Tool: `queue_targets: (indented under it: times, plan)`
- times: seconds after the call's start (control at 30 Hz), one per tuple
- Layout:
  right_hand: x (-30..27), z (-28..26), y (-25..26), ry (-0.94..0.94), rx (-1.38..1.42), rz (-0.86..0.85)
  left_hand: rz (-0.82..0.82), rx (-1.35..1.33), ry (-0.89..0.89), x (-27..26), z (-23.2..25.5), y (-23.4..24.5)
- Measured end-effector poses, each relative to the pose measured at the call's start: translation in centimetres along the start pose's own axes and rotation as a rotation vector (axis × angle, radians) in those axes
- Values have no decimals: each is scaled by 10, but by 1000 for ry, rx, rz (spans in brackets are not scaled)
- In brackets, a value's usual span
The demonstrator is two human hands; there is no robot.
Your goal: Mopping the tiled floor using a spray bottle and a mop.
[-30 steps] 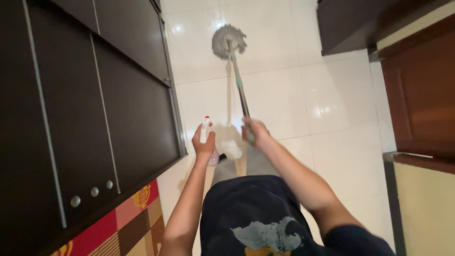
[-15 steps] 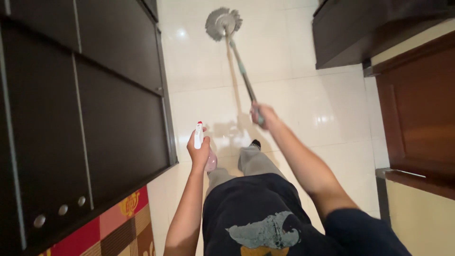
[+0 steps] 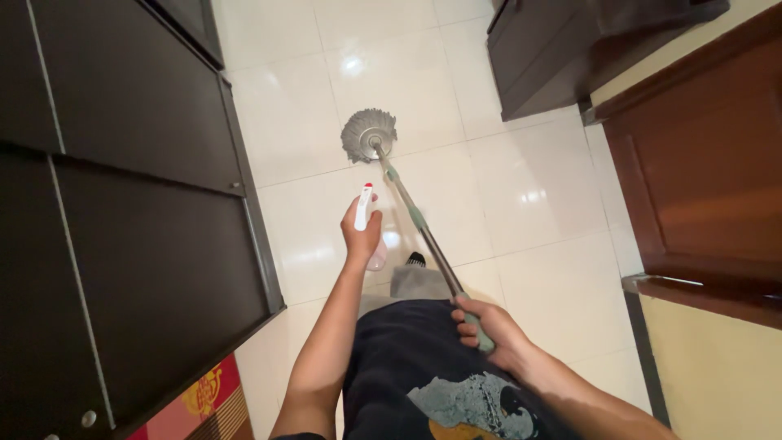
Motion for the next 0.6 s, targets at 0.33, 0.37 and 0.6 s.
queue_targets:
  times: [0.33, 0.37, 0.6]
  plan:
    - [132, -54, 8, 18, -111, -6, -24, -171, 254, -7, 7, -18]
    - [165, -64, 13, 62, -120, -61, 7, -105, 170, -8, 11, -14]
    - [334, -166, 13, 175, -241, -97, 98, -112, 101, -39, 12, 18]
Point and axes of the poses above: each hand's wrist, its own x-axis towards the middle knuckle, its own y-axis out of the back of the hand, z = x × y, the point moved 5 cm from there along x, towards the middle knuckle, and after that the axes turned 10 degrees about -z, right-handed, at the moved point
